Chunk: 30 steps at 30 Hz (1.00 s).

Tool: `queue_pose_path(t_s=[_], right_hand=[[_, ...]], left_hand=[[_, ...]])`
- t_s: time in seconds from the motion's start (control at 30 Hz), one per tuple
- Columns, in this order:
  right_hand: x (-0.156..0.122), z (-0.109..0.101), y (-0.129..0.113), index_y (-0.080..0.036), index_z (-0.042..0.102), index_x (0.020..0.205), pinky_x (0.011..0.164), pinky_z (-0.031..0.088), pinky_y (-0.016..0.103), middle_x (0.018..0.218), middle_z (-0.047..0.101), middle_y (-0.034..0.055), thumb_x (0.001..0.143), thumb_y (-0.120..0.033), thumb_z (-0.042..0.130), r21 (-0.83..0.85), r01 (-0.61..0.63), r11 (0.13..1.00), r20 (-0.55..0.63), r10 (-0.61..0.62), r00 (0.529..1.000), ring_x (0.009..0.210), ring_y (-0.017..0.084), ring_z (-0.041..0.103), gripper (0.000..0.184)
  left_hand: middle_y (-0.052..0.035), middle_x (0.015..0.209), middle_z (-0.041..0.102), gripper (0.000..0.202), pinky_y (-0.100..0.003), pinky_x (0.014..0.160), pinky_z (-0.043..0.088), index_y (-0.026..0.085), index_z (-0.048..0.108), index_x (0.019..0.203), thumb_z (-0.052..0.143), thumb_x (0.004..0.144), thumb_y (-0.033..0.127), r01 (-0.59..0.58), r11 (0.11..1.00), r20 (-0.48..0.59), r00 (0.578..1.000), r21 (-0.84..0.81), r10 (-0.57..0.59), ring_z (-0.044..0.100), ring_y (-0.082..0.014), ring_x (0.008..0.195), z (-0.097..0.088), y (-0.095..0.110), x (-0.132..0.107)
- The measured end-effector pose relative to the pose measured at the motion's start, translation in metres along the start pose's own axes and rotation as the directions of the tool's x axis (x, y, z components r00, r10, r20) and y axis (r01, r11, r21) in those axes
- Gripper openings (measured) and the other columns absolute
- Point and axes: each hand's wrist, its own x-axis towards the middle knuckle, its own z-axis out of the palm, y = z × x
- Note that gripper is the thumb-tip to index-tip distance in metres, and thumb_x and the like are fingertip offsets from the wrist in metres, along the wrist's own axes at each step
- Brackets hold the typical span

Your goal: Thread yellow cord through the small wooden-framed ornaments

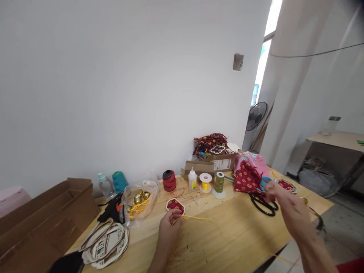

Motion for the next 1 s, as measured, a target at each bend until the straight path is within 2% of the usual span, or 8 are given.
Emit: queue_pose_path(t_s=[0.1, 0.17, 0.23, 0.33, 0.5, 0.63, 0.77, 1.0], right_hand=[[-0.01, 0.052, -0.002, -0.022, 0.054, 0.075, 0.071, 0.039, 0.034, 0.08, 0.055, 0.0072, 0.077, -0.034, 0.044, -0.055, 0.008, 0.998, 0.144, 0.0, 0.99, 0.078, 0.02, 0.05, 0.015], [-0.024, 0.102, -0.001, -0.02, 0.052, 0.093, 0.077, 0.039, 0.032, 0.094, 0.055, 0.0076, 0.076, -0.028, 0.046, -0.045, 0.03, 0.999, 0.331, -0.013, 0.944, 0.089, 0.02, 0.049, 0.019], [-0.037, 0.147, 0.0, -0.018, 0.047, 0.104, 0.077, 0.04, 0.029, 0.1, 0.054, 0.0083, 0.072, -0.026, 0.052, -0.05, 0.031, 0.998, 0.526, 0.0, 0.851, 0.09, 0.019, 0.049, 0.033], [-0.043, 0.185, 0.003, -0.017, 0.053, 0.1, 0.066, 0.041, 0.023, 0.086, 0.058, 0.0062, 0.072, -0.017, 0.051, -0.13, 0.071, 0.989, 0.721, 0.046, 0.691, 0.078, 0.016, 0.053, 0.028], [-0.03, 0.191, 0.014, -0.018, 0.062, 0.079, 0.059, 0.035, 0.019, 0.072, 0.059, 0.0032, 0.076, -0.017, 0.047, -0.145, 0.146, 0.979, 0.772, 0.02, 0.635, 0.068, 0.013, 0.052, 0.015], [-0.027, 0.187, 0.023, -0.019, 0.063, 0.081, 0.057, 0.034, 0.019, 0.072, 0.059, 0.0028, 0.074, -0.023, 0.051, -0.142, 0.176, 0.974, 0.78, 0.001, 0.625, 0.067, 0.013, 0.051, 0.015], [-0.033, 0.187, 0.029, -0.022, 0.064, 0.087, 0.056, 0.034, 0.018, 0.071, 0.061, 0.0015, 0.072, -0.019, 0.052, -0.143, 0.184, 0.972, 0.767, -0.008, 0.641, 0.064, 0.012, 0.052, 0.019], [-0.04, 0.188, 0.041, -0.024, 0.065, 0.085, 0.061, 0.038, 0.019, 0.073, 0.064, 0.0016, 0.075, -0.018, 0.049, -0.095, 0.113, 0.989, 0.689, -0.016, 0.725, 0.068, 0.013, 0.055, 0.02]], left_hand=[[-0.0023, 0.06, 0.064, 0.015, -0.026, 0.059, 0.045, 0.015, 0.061, 0.064, 0.064, 0.049, 0.018, 0.002, 1.0, 0.026, 1.0, 0.017, -0.003, 0.059, -0.0172, 0.061, 0.001, 0.0, -0.001], [-0.0021, 0.061, 0.064, 0.015, -0.026, 0.059, 0.045, 0.015, 0.061, 0.064, 0.063, 0.05, 0.019, -0.007, 0.999, 0.047, 0.999, 0.035, 0.006, 0.059, -0.0177, 0.062, 0.0, 0.0, -0.003], [-0.0024, 0.063, 0.065, 0.014, -0.026, 0.06, 0.045, 0.015, 0.061, 0.065, 0.062, 0.051, 0.019, -0.022, 0.998, 0.068, 0.998, 0.058, 0.018, 0.06, -0.0183, 0.063, 0.0, -0.001, -0.004], [-0.0031, 0.066, 0.066, 0.013, -0.027, 0.063, 0.046, 0.016, 0.062, 0.065, 0.06, 0.053, 0.018, -0.042, 0.994, 0.086, 0.996, 0.096, 0.033, 0.06, -0.0192, 0.067, -0.001, -0.002, -0.004], [-0.0037, 0.063, 0.067, 0.008, -0.029, 0.065, 0.045, 0.017, 0.063, 0.06, 0.059, 0.054, 0.021, -0.06, 0.984, 0.084, 0.995, 0.165, 0.046, 0.06, -0.0203, 0.065, -0.001, -0.005, -0.002], [-0.0048, 0.066, 0.067, 0.011, -0.03, 0.066, 0.045, 0.017, 0.064, 0.063, 0.057, 0.056, 0.022, -0.068, 0.977, 0.087, 0.995, 0.203, 0.051, 0.06, -0.0212, 0.067, -0.001, -0.005, -0.002], [-0.0048, 0.067, 0.067, 0.014, -0.029, 0.066, 0.046, 0.016, 0.063, 0.067, 0.054, 0.057, 0.019, -0.084, 0.969, 0.122, 0.991, 0.232, 0.057, 0.061, -0.0207, 0.068, 0.0, -0.003, -0.003], [-0.0053, 0.066, 0.068, 0.018, -0.028, 0.063, 0.044, 0.018, 0.067, 0.066, 0.051, 0.059, 0.017, -0.118, 0.929, 0.151, 0.986, 0.35, 0.068, 0.06, -0.0206, 0.065, 0.001, 0.003, -0.01]])
